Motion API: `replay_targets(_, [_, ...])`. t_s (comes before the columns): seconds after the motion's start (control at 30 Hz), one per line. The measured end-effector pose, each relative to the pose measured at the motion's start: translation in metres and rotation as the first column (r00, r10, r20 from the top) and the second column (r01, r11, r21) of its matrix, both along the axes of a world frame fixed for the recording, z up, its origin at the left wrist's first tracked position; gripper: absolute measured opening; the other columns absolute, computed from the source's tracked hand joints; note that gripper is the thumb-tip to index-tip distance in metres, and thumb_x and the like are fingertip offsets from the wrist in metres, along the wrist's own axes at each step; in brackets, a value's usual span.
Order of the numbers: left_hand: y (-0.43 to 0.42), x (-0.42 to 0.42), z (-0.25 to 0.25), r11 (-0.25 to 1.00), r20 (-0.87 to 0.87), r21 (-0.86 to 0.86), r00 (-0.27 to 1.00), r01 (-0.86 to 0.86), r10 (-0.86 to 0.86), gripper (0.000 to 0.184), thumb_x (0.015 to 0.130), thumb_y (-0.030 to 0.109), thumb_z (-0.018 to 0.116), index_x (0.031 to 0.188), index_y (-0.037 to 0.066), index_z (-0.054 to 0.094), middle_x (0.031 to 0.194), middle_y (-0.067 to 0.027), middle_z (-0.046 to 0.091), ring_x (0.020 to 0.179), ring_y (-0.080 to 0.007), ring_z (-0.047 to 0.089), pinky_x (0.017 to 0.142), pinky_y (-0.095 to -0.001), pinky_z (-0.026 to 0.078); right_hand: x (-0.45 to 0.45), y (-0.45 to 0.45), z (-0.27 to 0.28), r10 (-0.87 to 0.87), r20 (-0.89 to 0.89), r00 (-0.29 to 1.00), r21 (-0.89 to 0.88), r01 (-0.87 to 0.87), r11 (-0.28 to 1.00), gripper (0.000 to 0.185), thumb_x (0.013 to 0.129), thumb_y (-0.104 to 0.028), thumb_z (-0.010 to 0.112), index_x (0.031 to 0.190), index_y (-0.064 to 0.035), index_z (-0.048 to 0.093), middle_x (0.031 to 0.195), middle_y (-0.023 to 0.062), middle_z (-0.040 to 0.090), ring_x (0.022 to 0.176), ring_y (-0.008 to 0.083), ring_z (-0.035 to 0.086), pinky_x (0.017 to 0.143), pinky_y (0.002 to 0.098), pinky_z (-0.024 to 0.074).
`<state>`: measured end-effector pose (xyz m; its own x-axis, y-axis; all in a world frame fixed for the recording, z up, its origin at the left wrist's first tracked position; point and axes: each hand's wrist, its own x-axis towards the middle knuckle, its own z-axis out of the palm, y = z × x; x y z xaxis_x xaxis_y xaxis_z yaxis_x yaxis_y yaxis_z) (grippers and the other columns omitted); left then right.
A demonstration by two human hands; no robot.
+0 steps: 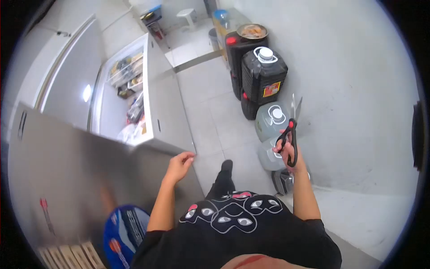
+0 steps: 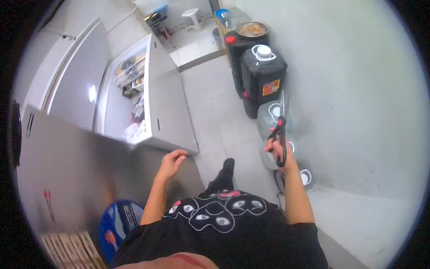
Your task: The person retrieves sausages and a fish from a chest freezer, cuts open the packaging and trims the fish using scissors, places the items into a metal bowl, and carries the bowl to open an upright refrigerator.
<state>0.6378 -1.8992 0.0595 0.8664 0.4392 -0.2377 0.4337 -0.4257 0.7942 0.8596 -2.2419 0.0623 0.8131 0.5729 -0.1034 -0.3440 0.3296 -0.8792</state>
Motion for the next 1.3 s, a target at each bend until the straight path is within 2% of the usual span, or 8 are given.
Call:
replay_targets(0.1, [0.061, 0.092, 0.01, 0.995, 0.095, 0.054, 0.991, 0.087, -0.091, 0.02, 0.086, 0.015, 0.058, 0.102, 0.006, 0.064, 0.088, -0.0078, 0.066, 0.08, -0.0145, 0.06, 0.073, -0.0286, 0.048, 0.03, 0.039, 0.023, -0.071, 0.027, 0.997, 0.149, 0.066, 0.987, 0.061, 0.08, -0.032, 0.065, 0.127, -0.004, 0.037, 0.08, 0.0045, 0.05, 0.077, 0.0167, 0.052, 0.075, 0.032, 0.0407])
replay_targets(0.33, [0.129, 0.332, 0.022, 0.93, 0.18, 0.22, 0.925, 0.294, -0.335, 0.023, 0.085, 0.015, 0.057, 0.106, 0.007, 0.061, 0.084, -0.0087, 0.064, 0.077, -0.0175, 0.063, 0.069, -0.031, 0.049, 0.105, 0.076, 0.033, -0.232, 0.052, 0.971, 0.124, 0.224, 0.967, 0.063, 0.081, -0.032, 0.066, 0.128, -0.0043, 0.035, 0.081, 0.0053, 0.049, 0.078, 0.0156, 0.051, 0.076, 0.0333, 0.0423])
replay_targets(0.47, [0.143, 0.486, -0.013, 0.946, 0.188, -0.109, 0.941, 0.306, -0.282, 0.026, 0.084, 0.013, 0.057, 0.108, 0.004, 0.059, 0.078, -0.0071, 0.062, 0.068, -0.014, 0.062, 0.06, -0.0272, 0.051, 0.16, 0.082, 0.006, -0.339, 0.003, 0.941, 0.136, 0.336, 0.932, 0.062, 0.083, -0.031, 0.063, 0.129, -0.0041, 0.033, 0.08, 0.005, 0.05, 0.077, 0.0149, 0.051, 0.076, 0.0326, 0.0428])
replay_targets(0.57, [0.149, 0.585, -0.024, 0.927, 0.109, -0.28, 0.968, 0.249, -0.227, 0.033, 0.087, 0.014, 0.055, 0.117, 0.004, 0.051, 0.094, -0.0082, 0.061, 0.075, -0.0163, 0.061, 0.062, -0.0275, 0.051, 0.207, 0.091, -0.018, -0.361, -0.007, 0.933, 0.108, 0.36, 0.927, 0.062, 0.083, -0.032, 0.063, 0.129, -0.003, 0.033, 0.08, 0.0055, 0.05, 0.077, 0.0153, 0.05, 0.077, 0.0334, 0.0436])
replay_targets(0.77, [0.156, 0.741, -0.061, 0.826, -0.043, -0.564, 0.999, -0.023, -0.001, 0.032, 0.089, 0.015, 0.051, 0.119, 0.003, 0.046, 0.091, -0.0084, 0.059, 0.073, -0.0196, 0.06, 0.064, -0.0309, 0.052, 0.307, 0.129, -0.019, -0.428, -0.191, 0.883, 0.09, 0.45, 0.889, 0.062, 0.081, -0.032, 0.065, 0.127, -0.0037, 0.034, 0.079, 0.0054, 0.05, 0.077, 0.0147, 0.051, 0.074, 0.0332, 0.043])
replay_targets(1.0, [0.173, 0.821, -0.084, 0.835, -0.188, -0.547, 0.98, -0.052, -0.062, 0.023, 0.089, 0.019, 0.054, 0.103, 0.001, 0.051, 0.069, -0.0082, 0.058, 0.052, -0.0159, 0.056, 0.044, -0.027, 0.048, 0.367, 0.151, -0.002, -0.469, -0.064, 0.881, -0.167, 0.454, 0.875, 0.064, 0.077, -0.035, 0.067, 0.125, -0.0037, 0.038, 0.078, 0.0042, 0.052, 0.072, 0.0142, 0.053, 0.07, 0.0275, 0.0431])
replay_targets(1.1, [0.173, 0.832, -0.079, 0.899, -0.275, -0.428, 0.934, 0.093, -0.228, 0.02, 0.089, 0.02, 0.053, 0.092, 0.0, 0.054, 0.06, -0.0063, 0.056, 0.044, -0.0144, 0.051, 0.036, -0.0263, 0.042, 0.378, 0.154, -0.01, -0.536, -0.02, 0.844, -0.235, 0.517, 0.823, 0.066, 0.077, -0.04, 0.066, 0.125, -0.0034, 0.039, 0.078, 0.0041, 0.052, 0.071, 0.0131, 0.054, 0.065, 0.0259, 0.043])
replay_targets(1.3, [0.178, 0.855, -0.063, 0.837, -0.322, -0.514, 0.862, 0.187, -0.391, 0.021, 0.084, 0.016, 0.049, 0.077, -0.003, 0.055, 0.06, -0.0089, 0.055, 0.042, -0.0144, 0.048, 0.034, -0.0274, 0.037, 0.384, 0.188, 0.0, -0.643, -0.027, 0.766, -0.198, 0.626, 0.754, 0.067, 0.08, -0.038, 0.065, 0.128, -0.0036, 0.034, 0.079, 0.0034, 0.047, 0.074, 0.0137, 0.049, 0.075, 0.0319, 0.042])
